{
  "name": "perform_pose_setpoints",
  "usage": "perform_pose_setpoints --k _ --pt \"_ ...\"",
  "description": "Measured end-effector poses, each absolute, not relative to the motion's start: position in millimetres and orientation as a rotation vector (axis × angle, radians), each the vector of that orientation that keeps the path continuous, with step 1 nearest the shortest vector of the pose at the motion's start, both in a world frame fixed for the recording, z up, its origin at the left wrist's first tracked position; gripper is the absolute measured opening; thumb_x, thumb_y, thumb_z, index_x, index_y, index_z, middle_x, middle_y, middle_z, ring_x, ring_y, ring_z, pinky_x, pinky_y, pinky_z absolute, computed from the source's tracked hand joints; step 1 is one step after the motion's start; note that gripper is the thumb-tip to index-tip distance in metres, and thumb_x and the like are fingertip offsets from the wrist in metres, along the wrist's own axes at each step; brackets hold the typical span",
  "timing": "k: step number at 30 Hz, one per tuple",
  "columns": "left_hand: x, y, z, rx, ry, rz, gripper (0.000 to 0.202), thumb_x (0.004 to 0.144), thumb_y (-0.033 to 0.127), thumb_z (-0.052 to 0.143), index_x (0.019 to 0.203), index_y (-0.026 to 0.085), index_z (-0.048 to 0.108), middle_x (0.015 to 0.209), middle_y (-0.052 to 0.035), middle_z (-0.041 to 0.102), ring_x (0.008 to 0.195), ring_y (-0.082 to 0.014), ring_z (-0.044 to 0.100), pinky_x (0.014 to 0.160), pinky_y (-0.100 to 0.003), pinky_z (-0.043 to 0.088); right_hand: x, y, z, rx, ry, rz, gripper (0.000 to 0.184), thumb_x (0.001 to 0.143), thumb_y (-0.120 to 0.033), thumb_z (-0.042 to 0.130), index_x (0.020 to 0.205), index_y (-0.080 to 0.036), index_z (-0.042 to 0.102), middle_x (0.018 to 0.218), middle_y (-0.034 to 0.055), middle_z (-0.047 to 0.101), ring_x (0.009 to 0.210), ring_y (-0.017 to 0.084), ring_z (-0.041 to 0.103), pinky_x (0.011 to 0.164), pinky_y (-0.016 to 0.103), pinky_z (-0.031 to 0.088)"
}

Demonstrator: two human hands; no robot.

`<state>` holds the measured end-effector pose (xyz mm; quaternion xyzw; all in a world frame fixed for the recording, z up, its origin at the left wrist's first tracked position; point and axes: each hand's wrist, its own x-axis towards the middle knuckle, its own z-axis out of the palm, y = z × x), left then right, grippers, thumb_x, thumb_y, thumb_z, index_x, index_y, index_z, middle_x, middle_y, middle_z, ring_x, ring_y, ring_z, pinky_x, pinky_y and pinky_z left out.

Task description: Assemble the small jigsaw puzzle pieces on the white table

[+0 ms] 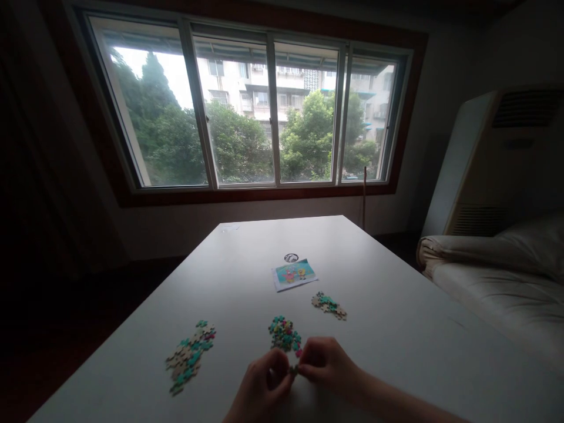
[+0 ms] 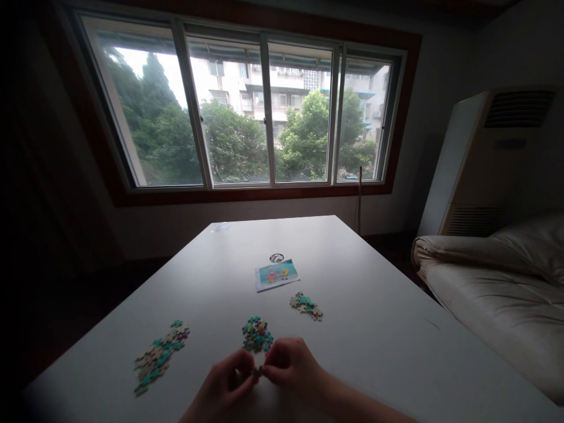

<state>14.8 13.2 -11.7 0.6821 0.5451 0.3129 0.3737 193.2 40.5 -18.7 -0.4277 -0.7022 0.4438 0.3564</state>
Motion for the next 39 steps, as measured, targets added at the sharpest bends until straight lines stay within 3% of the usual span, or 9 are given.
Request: perform_pose_setpoints --k 14,27,39 --pt "13.1 14.5 -15.9 1.798 1.352 0.787 0.016 0.077 0.027 0.052 0.070 0.014 0.058 0.062 0.0016 0.054 0.057 -0.0104 0.043 0.054 -0.019 0.031 193.0 40.7 -19.3 -1.120 -1.806 1.147 0.009 0.065 -0.018 0.066 0.061 -0.011 0.064 0.053 -0.0030 0.054 0.054 0.008 0.042 0.050 0.019 0.031" --pt "14.5 12.8 -13.1 1.797 1.342 0.800 0.011 0.074 0.023 0.053 0.069 0.014 0.056 0.060 0.0032 0.049 0.055 -0.0091 0.039 0.052 -0.019 0.029 195.6 42.1 -24.2 -1.090 -1.794 1.204 0.014 0.067 -0.024 0.069 0.065 -0.011 0.066 0.055 -0.0023 0.056 0.055 0.008 0.044 0.051 0.019 0.032" --pt "12.9 15.5 -17.5 1.771 1.313 0.824 0.033 0.080 0.044 0.052 0.067 0.014 0.056 0.062 0.0006 0.055 0.058 -0.0112 0.044 0.055 -0.020 0.033 195.5 40.7 -21.2 -1.061 -1.792 1.235 0.017 0.067 -0.027 0.070 0.064 -0.011 0.065 0.054 -0.0027 0.054 0.054 0.009 0.045 0.050 0.020 0.033"
